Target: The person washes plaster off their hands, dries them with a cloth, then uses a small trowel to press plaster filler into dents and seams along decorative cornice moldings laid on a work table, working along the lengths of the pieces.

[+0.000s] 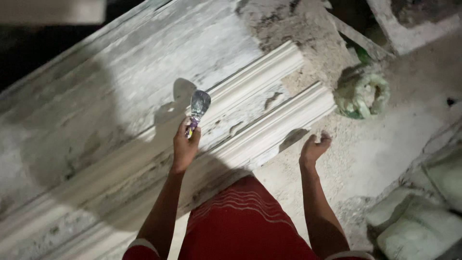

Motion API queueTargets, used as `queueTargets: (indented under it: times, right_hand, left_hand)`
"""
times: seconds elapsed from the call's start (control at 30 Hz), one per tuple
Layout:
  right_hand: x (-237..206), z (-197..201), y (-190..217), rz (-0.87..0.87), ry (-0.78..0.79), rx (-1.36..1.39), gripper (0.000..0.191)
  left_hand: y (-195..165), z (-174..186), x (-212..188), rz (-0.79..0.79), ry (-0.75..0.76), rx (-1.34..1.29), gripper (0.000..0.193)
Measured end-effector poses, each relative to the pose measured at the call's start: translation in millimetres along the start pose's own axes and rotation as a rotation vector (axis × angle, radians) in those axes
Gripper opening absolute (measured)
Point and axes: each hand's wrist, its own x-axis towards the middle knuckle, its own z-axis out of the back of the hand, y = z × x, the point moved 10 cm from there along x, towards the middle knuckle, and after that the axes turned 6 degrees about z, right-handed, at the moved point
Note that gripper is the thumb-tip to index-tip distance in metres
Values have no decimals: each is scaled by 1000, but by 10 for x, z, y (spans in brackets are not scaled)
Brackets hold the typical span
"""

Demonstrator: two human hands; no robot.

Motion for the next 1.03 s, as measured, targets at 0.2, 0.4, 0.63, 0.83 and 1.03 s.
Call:
queueTargets:
  times: [0.2,0.4,0.63,0.83,1.03]
  right_hand:
    - [-613,-365,963,115,201,260,37]
    - [-2255,-1122,2389,244,755,526,28]
    - [-5419,-1221,3587,296,1348,788,36]
    - [-8177,-837,4319,307,2013,907,35]
    - [-9822,-716,5132,459,2183,800,31]
  left_hand:
    - [219,672,-818,79,-165,101,46]
    - [444,1864,-2197,23,-354,-86,45]
    - [1513,3706,-4500,627,-512,-77,52]
    - [1970,4849,-6700,681,-847,-127,54]
    - [2630,5316,-7613,760,-1087,-481,60]
